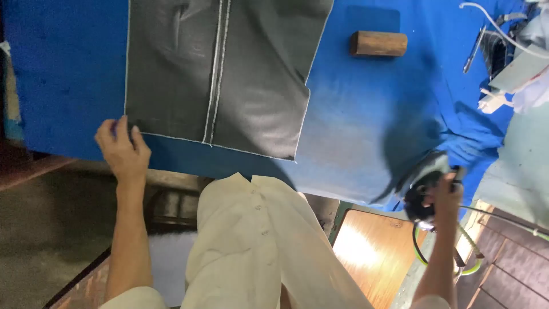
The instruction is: The person irons a dark gray garment laid on a blue-covered table. They use a steam iron in the right hand and a wooden pressing block in the left hand, repeatedly pressing seams and edges while adjusting the fabric. The garment remains on the table throughout the clip.
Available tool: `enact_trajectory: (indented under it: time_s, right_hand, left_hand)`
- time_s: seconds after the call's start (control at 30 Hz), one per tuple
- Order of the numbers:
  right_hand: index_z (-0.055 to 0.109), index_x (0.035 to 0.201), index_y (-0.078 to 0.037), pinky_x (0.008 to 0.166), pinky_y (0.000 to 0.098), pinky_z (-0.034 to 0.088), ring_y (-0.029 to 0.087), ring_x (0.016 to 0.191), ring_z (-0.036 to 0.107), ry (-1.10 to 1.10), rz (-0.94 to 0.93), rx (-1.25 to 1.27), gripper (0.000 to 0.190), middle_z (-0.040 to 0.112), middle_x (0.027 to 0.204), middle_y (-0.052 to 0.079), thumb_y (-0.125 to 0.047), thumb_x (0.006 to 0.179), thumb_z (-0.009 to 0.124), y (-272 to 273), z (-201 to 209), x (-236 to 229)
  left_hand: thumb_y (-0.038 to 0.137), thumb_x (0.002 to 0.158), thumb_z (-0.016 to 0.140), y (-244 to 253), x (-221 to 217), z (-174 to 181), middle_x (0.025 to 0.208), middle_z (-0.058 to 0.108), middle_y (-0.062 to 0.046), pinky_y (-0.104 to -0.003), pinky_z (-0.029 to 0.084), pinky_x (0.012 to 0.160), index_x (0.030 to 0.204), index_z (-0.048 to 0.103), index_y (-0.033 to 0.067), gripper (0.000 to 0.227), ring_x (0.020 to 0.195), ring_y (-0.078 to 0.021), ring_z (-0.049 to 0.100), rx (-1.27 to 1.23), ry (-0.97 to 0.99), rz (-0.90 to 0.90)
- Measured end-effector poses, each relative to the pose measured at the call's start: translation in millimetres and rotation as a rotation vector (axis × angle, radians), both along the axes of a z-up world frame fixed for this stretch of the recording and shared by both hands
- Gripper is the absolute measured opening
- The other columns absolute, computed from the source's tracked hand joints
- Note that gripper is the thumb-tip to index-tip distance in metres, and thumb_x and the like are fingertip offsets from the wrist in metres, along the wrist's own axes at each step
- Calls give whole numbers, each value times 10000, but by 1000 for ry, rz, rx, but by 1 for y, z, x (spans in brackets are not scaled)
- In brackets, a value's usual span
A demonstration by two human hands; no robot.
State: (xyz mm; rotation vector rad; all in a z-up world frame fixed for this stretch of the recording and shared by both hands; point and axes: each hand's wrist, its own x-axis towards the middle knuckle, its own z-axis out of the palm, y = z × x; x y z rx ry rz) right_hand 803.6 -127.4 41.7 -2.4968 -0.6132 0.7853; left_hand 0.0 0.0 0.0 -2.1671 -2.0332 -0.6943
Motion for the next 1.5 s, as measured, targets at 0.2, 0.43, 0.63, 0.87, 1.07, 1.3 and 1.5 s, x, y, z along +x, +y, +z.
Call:
enact_trajectory:
  time_s: [0.2, 0.43, 0.63, 0.87, 1.07, 1.3, 1.5]
  right_hand:
    - [723, 1139, -117, 866, 540, 544, 460, 946, 718, -131, 751, -424, 533, 752, 916, 223, -594, 910, 667, 80, 51, -208]
    - [602, 1273, -143, 817, 569, 559, 485, 872, 699, -52, 1429, -285, 450, 676, 956, 253, -406, 914, 676, 141, 59, -391]
    - [638, 1062, -84, 845, 532, 583, 467, 965, 722, 98, 1280, -463, 829, 731, 948, 273, -862, 838, 462, 192, 67, -442]
    - [666, 1057, -97, 887, 527, 566, 447, 1017, 712, 78, 1236, -494, 783, 739, 996, 256, -831, 825, 524, 205, 80, -447]
    - [677, 1017, -126, 766, 475, 595, 427, 825, 747, -45, 1484, -382, 663, 746, 872, 223, -757, 843, 570, 191, 46, -441]
    - [678, 942, -85, 656, 474, 590, 440, 691, 723, -188, 1434, -173, 631, 708, 730, 236, -705, 835, 641, 180, 23, -434]
    - [643, 818, -151, 586, 410, 589, 353, 611, 719, -223, 1422, -155, 667, 693, 635, 119, -816, 822, 590, 177, 13, -433]
  left_hand:
    - [152, 1071, 647, 21, 25, -21, 1276, 507, -263, -527, 421, 1009, 1322, 661, -39, 316, 1168, -435, 539, 56, -55, -121]
    - [307, 1067, 642, 36, 39, -30, 1463, 485, -231, -561, 323, 1124, 1383, 697, 75, 396, 1379, -425, 428, -66, 37, -193]
    - [322, 1099, 658, 32, -9, -55, 1537, 469, -200, -564, 218, 1158, 1408, 737, 125, 375, 1412, -394, 373, -40, -25, -97]
    - [270, 1110, 630, 30, -27, -61, 1522, 477, -204, -551, 276, 1157, 1410, 728, 105, 356, 1390, -399, 400, -56, -107, -71]
    - [295, 1108, 620, 32, -26, -74, 1514, 489, -199, -538, 235, 1162, 1386, 753, 110, 360, 1379, -384, 401, 14, -100, -46]
    - [253, 1078, 602, 31, -22, -67, 1481, 516, -227, -549, 269, 1125, 1382, 742, 91, 372, 1336, -411, 447, 40, -77, -49]
    - [231, 1082, 616, 32, -23, -68, 1491, 507, -235, -572, 259, 1117, 1398, 734, 82, 369, 1351, -425, 437, 30, -90, -53]
